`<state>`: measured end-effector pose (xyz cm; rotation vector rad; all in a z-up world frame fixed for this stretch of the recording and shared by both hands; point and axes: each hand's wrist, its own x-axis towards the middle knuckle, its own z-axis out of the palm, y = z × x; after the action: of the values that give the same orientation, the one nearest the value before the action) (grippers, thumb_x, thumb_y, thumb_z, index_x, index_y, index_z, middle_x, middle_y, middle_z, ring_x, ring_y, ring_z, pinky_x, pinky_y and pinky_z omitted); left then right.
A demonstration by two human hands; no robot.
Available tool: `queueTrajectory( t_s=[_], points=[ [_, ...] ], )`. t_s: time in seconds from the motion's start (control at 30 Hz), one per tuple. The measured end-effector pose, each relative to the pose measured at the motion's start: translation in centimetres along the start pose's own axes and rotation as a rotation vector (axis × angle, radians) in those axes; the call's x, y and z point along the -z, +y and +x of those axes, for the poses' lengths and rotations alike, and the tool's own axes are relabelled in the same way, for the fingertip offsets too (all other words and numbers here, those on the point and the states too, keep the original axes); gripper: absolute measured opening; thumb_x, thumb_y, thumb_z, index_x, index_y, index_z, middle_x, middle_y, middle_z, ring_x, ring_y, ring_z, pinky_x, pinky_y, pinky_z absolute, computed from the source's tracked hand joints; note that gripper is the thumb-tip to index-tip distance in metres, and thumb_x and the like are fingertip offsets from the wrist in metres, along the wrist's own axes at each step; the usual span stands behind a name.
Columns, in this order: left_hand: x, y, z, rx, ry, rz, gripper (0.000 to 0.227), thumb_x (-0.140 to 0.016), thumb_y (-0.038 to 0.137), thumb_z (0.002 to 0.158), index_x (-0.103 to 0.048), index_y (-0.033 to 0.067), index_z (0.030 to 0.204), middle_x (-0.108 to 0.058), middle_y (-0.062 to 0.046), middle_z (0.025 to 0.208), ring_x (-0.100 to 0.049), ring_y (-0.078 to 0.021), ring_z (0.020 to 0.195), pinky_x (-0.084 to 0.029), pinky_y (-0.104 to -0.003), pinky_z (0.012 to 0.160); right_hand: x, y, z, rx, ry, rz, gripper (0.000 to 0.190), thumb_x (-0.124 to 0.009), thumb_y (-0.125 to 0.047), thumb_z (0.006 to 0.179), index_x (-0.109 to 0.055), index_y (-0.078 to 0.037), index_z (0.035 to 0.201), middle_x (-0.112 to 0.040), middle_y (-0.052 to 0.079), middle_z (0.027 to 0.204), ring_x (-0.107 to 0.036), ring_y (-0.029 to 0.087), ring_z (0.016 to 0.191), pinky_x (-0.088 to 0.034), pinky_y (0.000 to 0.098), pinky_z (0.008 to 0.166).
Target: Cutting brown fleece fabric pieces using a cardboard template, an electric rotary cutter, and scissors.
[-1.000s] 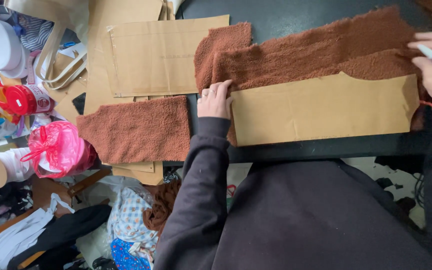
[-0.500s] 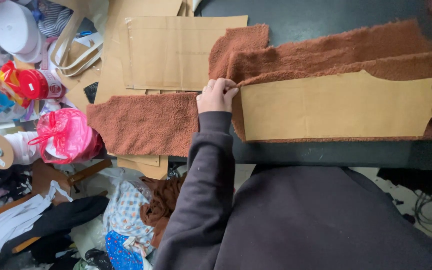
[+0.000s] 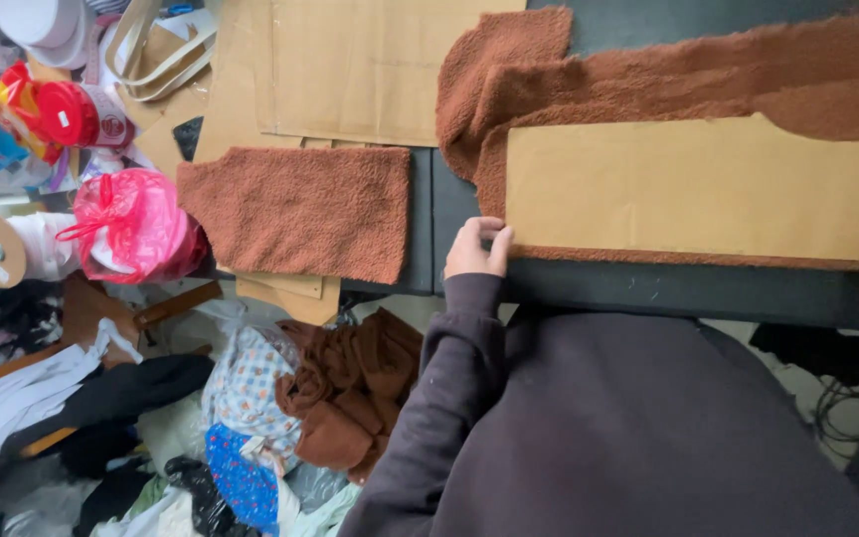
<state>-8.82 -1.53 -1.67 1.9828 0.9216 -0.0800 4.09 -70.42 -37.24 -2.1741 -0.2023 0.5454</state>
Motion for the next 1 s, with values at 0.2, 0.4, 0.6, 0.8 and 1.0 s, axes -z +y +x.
queueTrajectory(
  t_s=[0.2,0.4,0.6,0.8,1.0],
  points=[
    [-0.9,-4.9,2.0,0.027,-0.053,-0.008,0.028,-0.073,0.035,0.092,-0.071,0.0077,0.097,-0.075,-0.006,0.085,-0.072,-0.0197,0.079,-0.056,-0.032,0.075,0.6,-26.1,-3.4,-0.132,0.242,0.089,0.027,-0.079,-0.005,0.103,-0.053,0.001,0.104,-0.07,0.012,0.095,-0.071,0.014,0.088,-0.059,0.0271,0.079],
    [-0.6,-6.6,1.8,-0.095,-0.116,0.09,0.032,-0.071,0.037,0.094,-0.07,0.0047,0.096,-0.071,-0.008,0.091,-0.068,-0.0202,0.084,-0.053,-0.033,0.079,-0.1,-29.3,-4.3,-0.215,0.286,-0.098,0.034,-0.089,-0.006,0.096,-0.058,0.006,0.101,-0.07,0.017,0.092,-0.068,0.017,0.081,-0.056,0.0315,0.078],
    [-0.8,-5.5,1.3,-0.117,-0.08,0.148,0.029,-0.072,0.035,0.09,-0.071,0.0063,0.093,-0.068,-0.009,0.092,-0.068,-0.0251,0.085,-0.053,-0.036,0.078,-0.3,-30.6,-4.0,-0.224,0.272,-0.15,0.034,-0.089,-0.009,0.097,-0.059,0.006,0.101,-0.07,0.015,0.09,-0.068,0.016,0.08,-0.056,0.0325,0.078],
    [-0.2,0.6,-1.3,-0.381,0.122,0.295,0.027,-0.071,0.026,0.091,-0.063,0.0101,0.111,-0.062,-0.007,0.101,-0.063,-0.0283,0.094,-0.053,-0.039,0.08,0.9,-31.2,-5.1,-0.125,0.408,-0.176,0.021,-0.083,-0.013,0.108,-0.07,0.002,0.114,-0.066,0.011,0.091,-0.056,0.017,0.076,-0.046,0.0317,0.07],
    [-12.5,5.9,-3.2,-0.908,-0.248,0.362,0.019,-0.068,0.025,0.089,-0.066,0.0217,0.108,-0.065,-0.002,0.115,-0.063,-0.0254,0.111,-0.044,-0.056,0.105,4.7,-33.0,-5.7,-0.122,0.57,-0.011,0.023,-0.052,-0.015,0.118,-0.069,0.001,0.118,-0.063,0.006,0.088,-0.054,0.014,0.075,-0.046,0.027,0.074]
  ],
)
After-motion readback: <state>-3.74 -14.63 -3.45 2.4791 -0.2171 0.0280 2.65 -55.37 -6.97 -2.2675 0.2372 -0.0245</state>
